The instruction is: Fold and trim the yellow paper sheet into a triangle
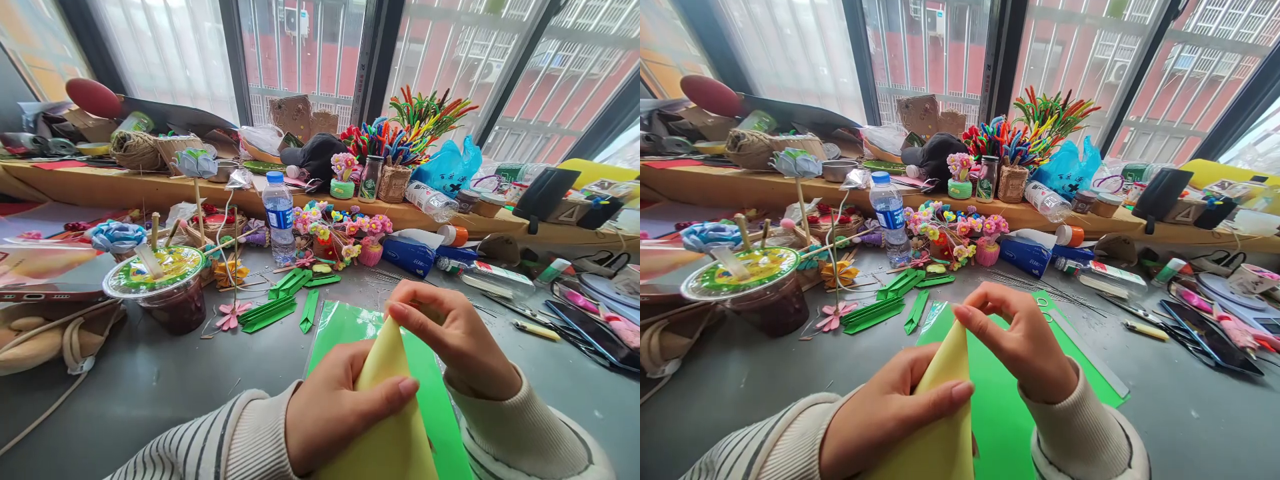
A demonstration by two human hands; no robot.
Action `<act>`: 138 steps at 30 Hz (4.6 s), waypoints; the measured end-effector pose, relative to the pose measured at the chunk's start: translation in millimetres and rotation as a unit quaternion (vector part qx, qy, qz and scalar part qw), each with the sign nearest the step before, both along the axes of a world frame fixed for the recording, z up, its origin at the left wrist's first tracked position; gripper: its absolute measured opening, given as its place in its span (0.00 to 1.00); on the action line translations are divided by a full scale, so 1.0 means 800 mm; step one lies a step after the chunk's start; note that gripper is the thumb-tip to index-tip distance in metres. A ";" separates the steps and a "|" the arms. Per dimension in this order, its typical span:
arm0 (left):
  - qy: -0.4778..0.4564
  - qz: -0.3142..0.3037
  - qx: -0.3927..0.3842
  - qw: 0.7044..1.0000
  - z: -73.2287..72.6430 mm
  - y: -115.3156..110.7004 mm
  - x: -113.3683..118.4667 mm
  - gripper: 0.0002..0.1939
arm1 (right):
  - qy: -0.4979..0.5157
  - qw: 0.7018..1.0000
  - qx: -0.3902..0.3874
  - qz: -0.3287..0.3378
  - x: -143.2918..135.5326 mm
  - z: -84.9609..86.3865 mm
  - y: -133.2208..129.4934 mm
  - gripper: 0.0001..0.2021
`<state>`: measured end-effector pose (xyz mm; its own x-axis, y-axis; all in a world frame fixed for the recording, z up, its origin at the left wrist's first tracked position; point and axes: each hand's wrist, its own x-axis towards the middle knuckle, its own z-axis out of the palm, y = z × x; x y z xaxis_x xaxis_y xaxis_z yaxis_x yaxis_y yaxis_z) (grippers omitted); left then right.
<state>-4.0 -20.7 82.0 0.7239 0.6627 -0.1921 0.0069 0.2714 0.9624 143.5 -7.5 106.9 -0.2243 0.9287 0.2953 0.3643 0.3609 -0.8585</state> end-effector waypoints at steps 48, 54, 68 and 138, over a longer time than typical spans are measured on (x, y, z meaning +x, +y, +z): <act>-0.025 0.100 -0.055 0.993 -0.040 0.067 -0.003 0.11 | -0.043 0.994 -0.094 -0.037 0.011 -0.094 -0.047 0.11; -0.018 0.101 -0.040 0.994 -0.038 0.066 -0.004 0.10 | -0.049 0.992 -0.114 -0.030 0.011 -0.094 -0.046 0.11; -0.029 0.080 -0.048 0.995 -0.041 0.067 -0.004 0.08 | -0.036 0.989 -0.142 -0.038 0.013 -0.097 -0.047 0.11; -0.033 0.126 -0.047 0.990 -0.060 0.079 0.000 0.13 | -0.039 0.991 -0.121 -0.039 -0.001 -0.108 -0.037 0.15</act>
<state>-4.2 42.5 33.8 0.5511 0.8050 -0.2196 -0.1345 0.3455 0.9287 143.0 -36.8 20.8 -0.1626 0.9856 0.0459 0.4523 0.1158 -0.8843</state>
